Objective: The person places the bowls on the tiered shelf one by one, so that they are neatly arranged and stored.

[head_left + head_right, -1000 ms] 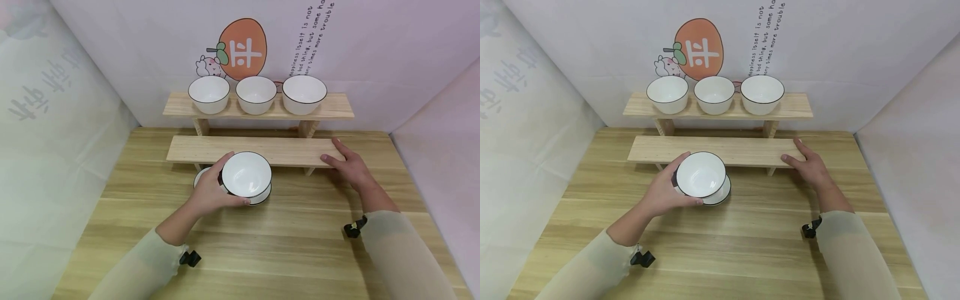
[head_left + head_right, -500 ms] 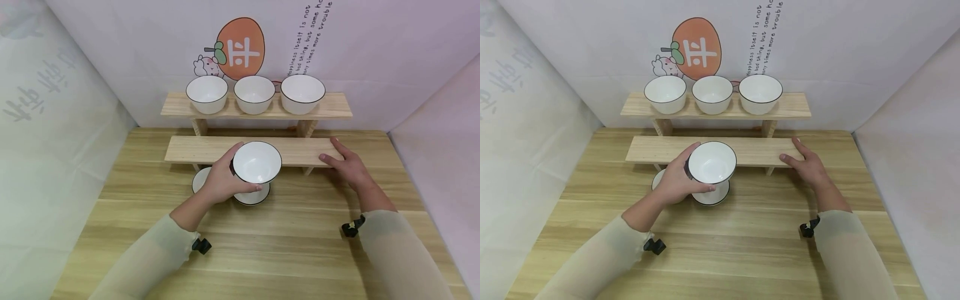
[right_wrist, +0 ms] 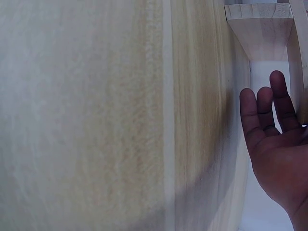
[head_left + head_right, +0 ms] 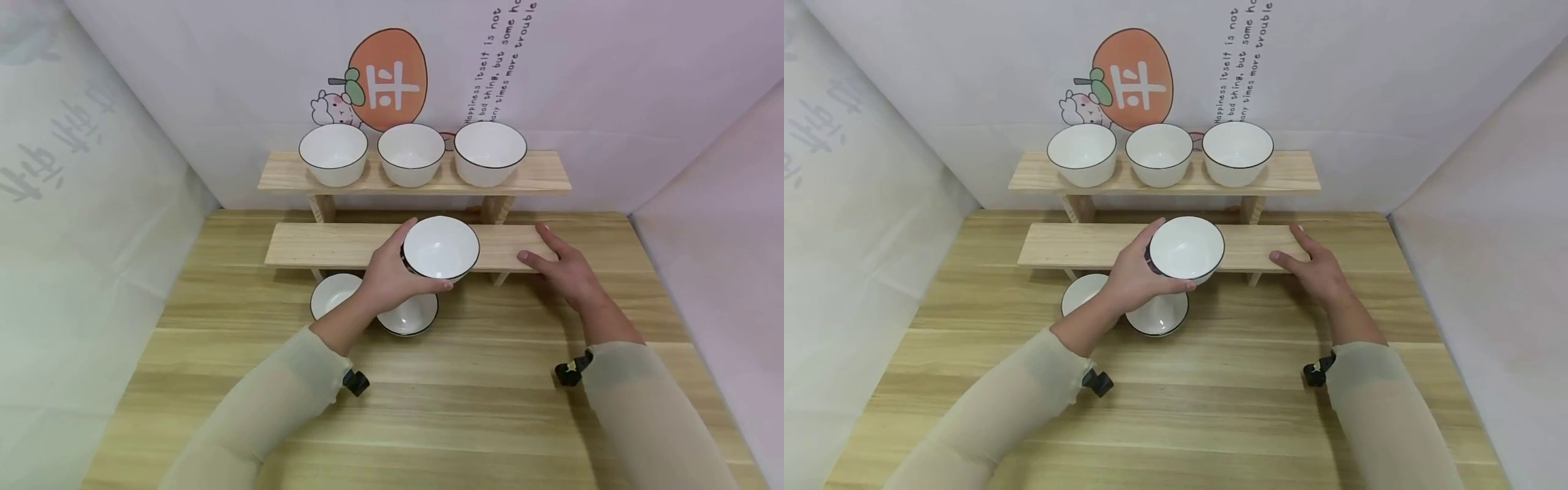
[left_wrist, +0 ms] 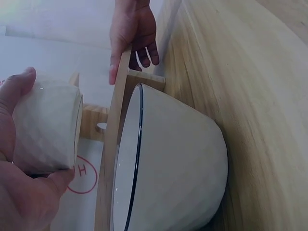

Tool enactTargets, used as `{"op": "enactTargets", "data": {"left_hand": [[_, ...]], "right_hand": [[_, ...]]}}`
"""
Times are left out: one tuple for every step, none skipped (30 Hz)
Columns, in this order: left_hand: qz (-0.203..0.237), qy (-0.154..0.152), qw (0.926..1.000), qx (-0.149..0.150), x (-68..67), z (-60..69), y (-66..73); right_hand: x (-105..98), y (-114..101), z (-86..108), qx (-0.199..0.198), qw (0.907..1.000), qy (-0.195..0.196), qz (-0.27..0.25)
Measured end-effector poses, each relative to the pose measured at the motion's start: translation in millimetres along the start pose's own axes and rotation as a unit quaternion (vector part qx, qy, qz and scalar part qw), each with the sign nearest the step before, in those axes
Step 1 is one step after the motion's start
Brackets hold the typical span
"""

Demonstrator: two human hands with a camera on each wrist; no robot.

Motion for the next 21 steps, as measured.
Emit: {"op": "enactTargets", "data": {"left_hand": [[0.000,0.000,1.0000,0.002,1.8,-2.4,0.2],[0.002,0.000,1.0000,0.003,3.6,-4.6,0.6],[0.002,0.000,1.0000,0.002,5.3,-6.8,1.1],[-0.001,0.000,1.0000,0.000,7.0,-8.9,1.5],[-0.003,0.000,1.0000,-0.002,8.9,-11.4,1.3],[-0.003,0.000,1.0000,-0.004,10.8,-13.9,1.1],[-0.003,-0.001,1.0000,-0.005,12.6,-16.1,1.0],[-0.004,-0.002,0.9999,-0.009,14.4,-17.8,1.4],[-0.004,-0.003,0.9999,-0.012,16.2,-19.5,1.4],[-0.003,-0.004,0.9999,-0.015,18.2,-21.5,1.6],[-0.001,-0.005,0.9998,-0.017,20.2,-23.2,1.8],[0.001,-0.005,0.9998,-0.019,22.1,-24.7,2.2],[0.000,-0.006,0.9998,-0.021,24.0,-26.3,2.4],[0.001,-0.007,0.9997,-0.022,26.0,-28.0,2.7],[0.000,-0.007,0.9997,-0.023,27.9,-29.8,2.6],[-0.001,-0.008,0.9997,-0.024,29.8,-31.5,2.7],[-0.003,-0.008,0.9996,-0.026,31.7,-33.1,2.7],[-0.005,-0.008,0.9996,-0.027,33.5,-34.8,2.8],[-0.006,-0.007,0.9996,-0.028,35.3,-36.4,3.0],[-0.007,-0.007,0.9995,-0.029,37.1,-37.9,3.1],[-0.007,-0.007,0.9995,-0.032,38.8,-39.3,3.3]], "right_hand": [[0.1,0.2,-0.5,-0.001,1.0000,0.000,-0.001],[0.1,0.1,-0.5,-0.001,1.0000,0.000,-0.001],[0.2,0.2,-0.6,-0.002,1.0000,0.001,-0.001],[0.2,0.4,-0.8,-0.003,1.0000,0.001,-0.002],[0.1,0.5,-1.1,-0.004,1.0000,0.001,-0.004],[0.0,0.8,-1.4,-0.005,1.0000,0.001,-0.004],[-0.1,0.9,-1.3,-0.005,1.0000,0.001,-0.004],[-0.1,0.8,-1.1,-0.006,1.0000,0.001,-0.004],[0.0,0.8,-1.1,-0.006,1.0000,0.001,-0.004],[-0.4,0.7,-1.0,-0.006,1.0000,0.001,-0.003],[-0.6,0.5,-0.9,-0.006,1.0000,0.001,-0.002],[-0.8,0.5,-0.8,-0.005,1.0000,0.001,-0.001],[-0.9,0.2,-0.5,-0.005,1.0000,0.001,-0.001],[-0.9,0.0,-0.2,-0.003,1.0000,0.001,-0.001],[-0.9,-0.1,0.1,-0.001,1.0000,0.001,-0.003],[-0.9,-0.1,0.2,0.000,1.0000,0.001,-0.004],[-0.8,-0.2,0.5,0.001,1.0000,0.001,-0.004],[-0.7,-0.2,0.6,0.002,1.0000,0.002,-0.005],[-0.6,-0.3,0.9,0.002,1.0000,0.002,-0.006],[-0.6,-0.2,1.0,0.002,1.0000,0.002,-0.005],[-0.6,0.1,0.9,0.002,1.0000,0.002,-0.004]]}}
Point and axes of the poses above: each hand's wrist, its own z-axis away from the middle knuckle, its own x-axis out of the palm, y = z × x, the point moved 3 cm from there along -z, towards the middle knuckle, and after that the axes turned 1 degree about -y, right-handed, at the moved point
